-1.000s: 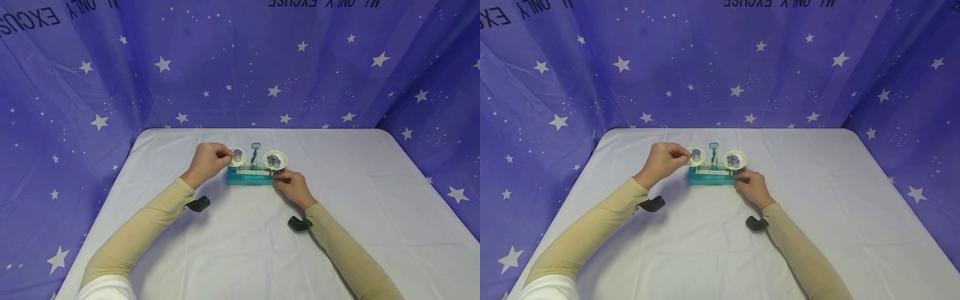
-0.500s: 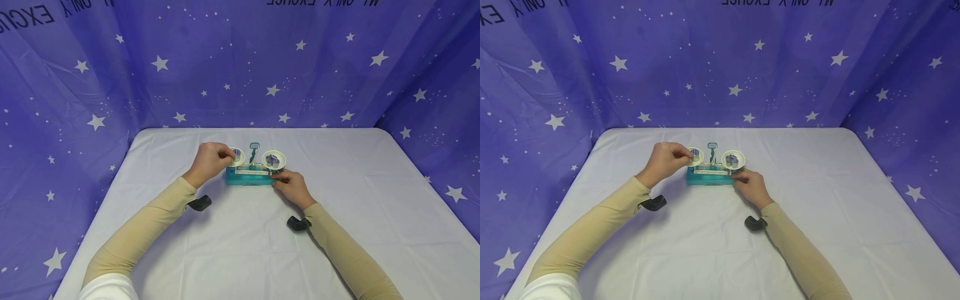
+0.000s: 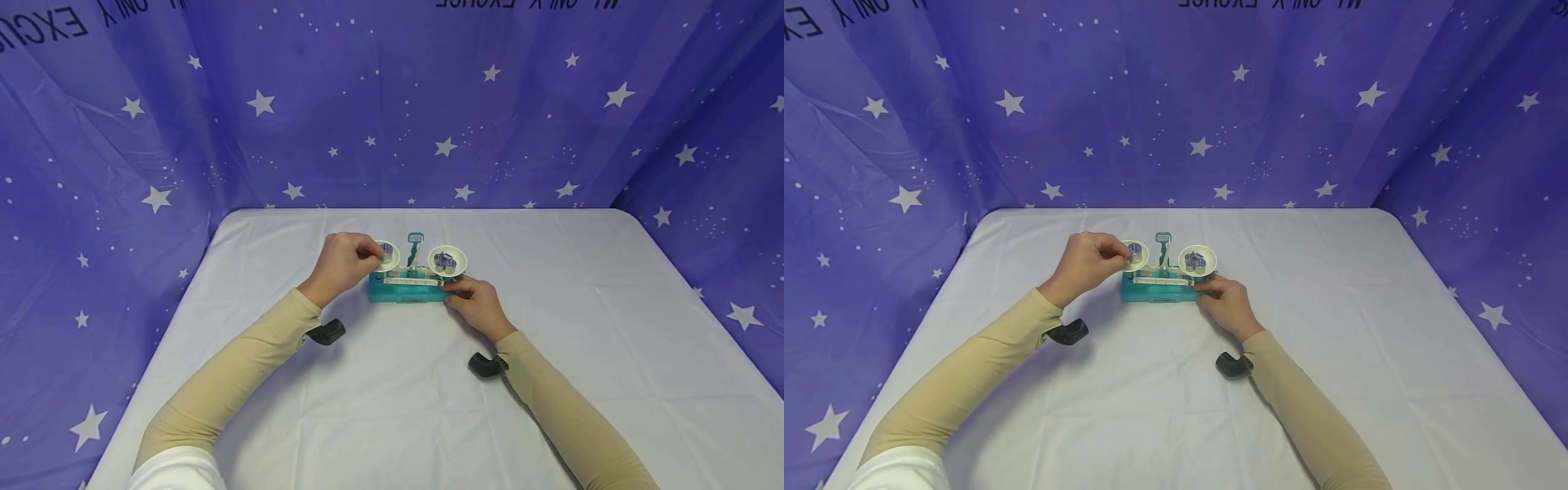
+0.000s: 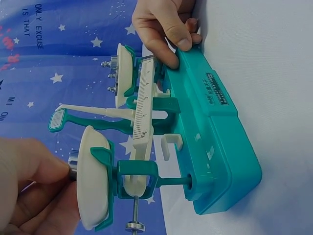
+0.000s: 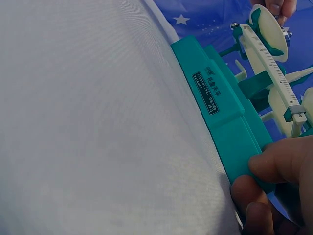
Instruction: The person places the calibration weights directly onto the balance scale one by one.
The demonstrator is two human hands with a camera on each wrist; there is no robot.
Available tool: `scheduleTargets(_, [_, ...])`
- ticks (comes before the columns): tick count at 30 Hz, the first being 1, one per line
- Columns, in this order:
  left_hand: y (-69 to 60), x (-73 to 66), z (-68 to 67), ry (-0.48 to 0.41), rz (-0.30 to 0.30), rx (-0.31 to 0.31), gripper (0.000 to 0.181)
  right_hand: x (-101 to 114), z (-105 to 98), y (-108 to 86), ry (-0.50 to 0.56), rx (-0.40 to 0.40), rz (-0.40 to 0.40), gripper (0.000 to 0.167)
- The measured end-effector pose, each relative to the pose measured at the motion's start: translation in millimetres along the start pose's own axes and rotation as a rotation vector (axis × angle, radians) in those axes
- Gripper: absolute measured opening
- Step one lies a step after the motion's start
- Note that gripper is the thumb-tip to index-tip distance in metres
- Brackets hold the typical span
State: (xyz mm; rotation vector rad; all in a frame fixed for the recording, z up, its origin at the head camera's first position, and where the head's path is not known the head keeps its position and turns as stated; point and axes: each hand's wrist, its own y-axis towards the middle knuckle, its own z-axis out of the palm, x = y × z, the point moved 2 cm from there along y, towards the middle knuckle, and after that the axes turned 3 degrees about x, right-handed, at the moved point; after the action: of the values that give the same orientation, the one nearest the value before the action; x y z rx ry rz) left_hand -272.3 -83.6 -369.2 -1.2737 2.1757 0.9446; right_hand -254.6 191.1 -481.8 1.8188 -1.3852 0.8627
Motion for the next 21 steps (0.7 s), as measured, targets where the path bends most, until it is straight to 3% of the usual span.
scheduleTargets(21, [-1.8,1.8,1.1,-0.009,0.012,-0.015,0.017,3.0,-0.7,-0.4,0.014,0.002,0.019,0.023])
